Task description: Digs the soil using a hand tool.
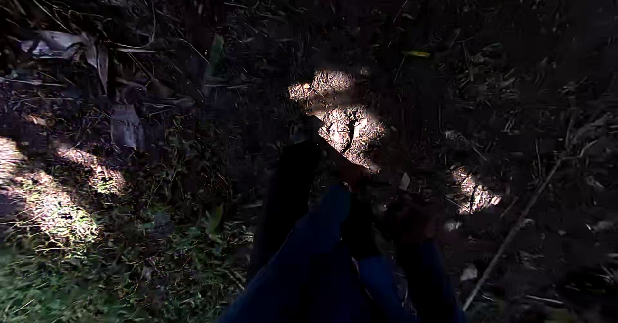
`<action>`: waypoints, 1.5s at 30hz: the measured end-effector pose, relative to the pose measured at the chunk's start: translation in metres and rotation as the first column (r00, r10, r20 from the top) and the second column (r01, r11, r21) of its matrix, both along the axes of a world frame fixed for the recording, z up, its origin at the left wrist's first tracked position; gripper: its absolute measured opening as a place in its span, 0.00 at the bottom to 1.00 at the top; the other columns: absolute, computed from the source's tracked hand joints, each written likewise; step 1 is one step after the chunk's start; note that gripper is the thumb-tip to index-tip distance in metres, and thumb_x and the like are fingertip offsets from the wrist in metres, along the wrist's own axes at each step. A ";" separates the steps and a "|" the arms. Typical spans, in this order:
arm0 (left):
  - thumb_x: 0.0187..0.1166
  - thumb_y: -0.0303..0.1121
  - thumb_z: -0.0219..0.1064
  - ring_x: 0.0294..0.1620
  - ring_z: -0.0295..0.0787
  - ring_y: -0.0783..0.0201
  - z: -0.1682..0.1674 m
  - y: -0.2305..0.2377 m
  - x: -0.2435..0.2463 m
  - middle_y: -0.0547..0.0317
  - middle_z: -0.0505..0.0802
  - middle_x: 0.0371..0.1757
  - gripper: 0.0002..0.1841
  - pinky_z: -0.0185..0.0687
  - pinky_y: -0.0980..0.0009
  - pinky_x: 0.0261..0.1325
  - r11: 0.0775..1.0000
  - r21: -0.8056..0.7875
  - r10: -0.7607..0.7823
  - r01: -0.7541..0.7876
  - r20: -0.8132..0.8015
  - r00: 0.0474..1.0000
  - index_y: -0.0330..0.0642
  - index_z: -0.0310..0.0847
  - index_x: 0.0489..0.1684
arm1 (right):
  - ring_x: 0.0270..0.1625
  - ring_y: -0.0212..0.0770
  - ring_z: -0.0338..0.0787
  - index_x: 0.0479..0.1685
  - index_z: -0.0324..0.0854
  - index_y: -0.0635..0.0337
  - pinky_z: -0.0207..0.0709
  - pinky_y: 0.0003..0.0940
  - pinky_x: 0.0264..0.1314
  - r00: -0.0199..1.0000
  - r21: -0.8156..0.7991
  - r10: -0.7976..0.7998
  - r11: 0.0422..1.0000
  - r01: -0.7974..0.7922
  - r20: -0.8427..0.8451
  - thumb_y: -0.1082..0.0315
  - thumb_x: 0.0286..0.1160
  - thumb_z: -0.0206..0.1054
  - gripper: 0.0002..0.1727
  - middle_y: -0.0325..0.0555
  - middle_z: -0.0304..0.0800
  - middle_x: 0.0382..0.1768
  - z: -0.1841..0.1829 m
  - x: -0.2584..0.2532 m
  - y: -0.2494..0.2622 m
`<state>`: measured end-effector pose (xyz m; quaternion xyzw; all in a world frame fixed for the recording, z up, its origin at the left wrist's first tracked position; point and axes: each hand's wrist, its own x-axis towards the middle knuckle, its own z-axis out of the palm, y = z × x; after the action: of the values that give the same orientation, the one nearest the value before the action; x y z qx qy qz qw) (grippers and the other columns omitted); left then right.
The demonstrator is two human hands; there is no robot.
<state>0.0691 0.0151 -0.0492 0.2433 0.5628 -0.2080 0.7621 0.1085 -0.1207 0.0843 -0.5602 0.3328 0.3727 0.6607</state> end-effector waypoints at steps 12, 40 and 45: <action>0.88 0.33 0.57 0.31 0.86 0.65 0.023 -0.035 -0.083 0.58 0.87 0.35 0.10 0.87 0.67 0.39 0.998 -0.053 -0.021 0.021 -0.009 1.000 0.36 0.78 0.54 | 0.16 0.32 0.83 0.23 0.84 0.49 0.83 0.32 0.23 0.981 0.236 -0.145 0.956 0.172 -0.128 0.66 0.69 0.61 0.09 0.33 0.82 0.12 -0.006 -0.105 -0.026; 0.92 0.38 0.56 0.29 0.85 0.59 0.017 -0.167 -0.136 0.49 0.86 0.37 0.19 0.86 0.62 0.35 0.990 -0.014 -0.138 0.138 -0.098 0.985 0.32 0.67 0.71 | 0.09 0.36 0.74 0.29 0.71 0.58 0.77 0.35 0.14 0.984 -0.477 -0.147 0.875 0.080 -0.105 0.70 0.82 0.56 0.10 0.38 0.71 0.09 -0.071 -0.119 -0.109; 0.90 0.35 0.57 0.28 0.79 0.64 0.062 -0.073 -0.126 0.53 0.81 0.36 0.17 0.81 0.66 0.35 0.955 0.150 -0.243 0.257 -0.105 0.964 0.29 0.72 0.65 | 0.09 0.33 0.73 0.27 0.71 0.57 0.76 0.31 0.12 0.974 -0.313 -0.188 0.939 0.141 -0.127 0.70 0.82 0.57 0.12 0.37 0.71 0.10 -0.011 -0.112 0.000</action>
<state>-0.0573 -0.0582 0.0127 0.3646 0.5746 -0.2664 0.6826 -0.0032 -0.1202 0.0734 -0.5940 0.4819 0.3031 0.5684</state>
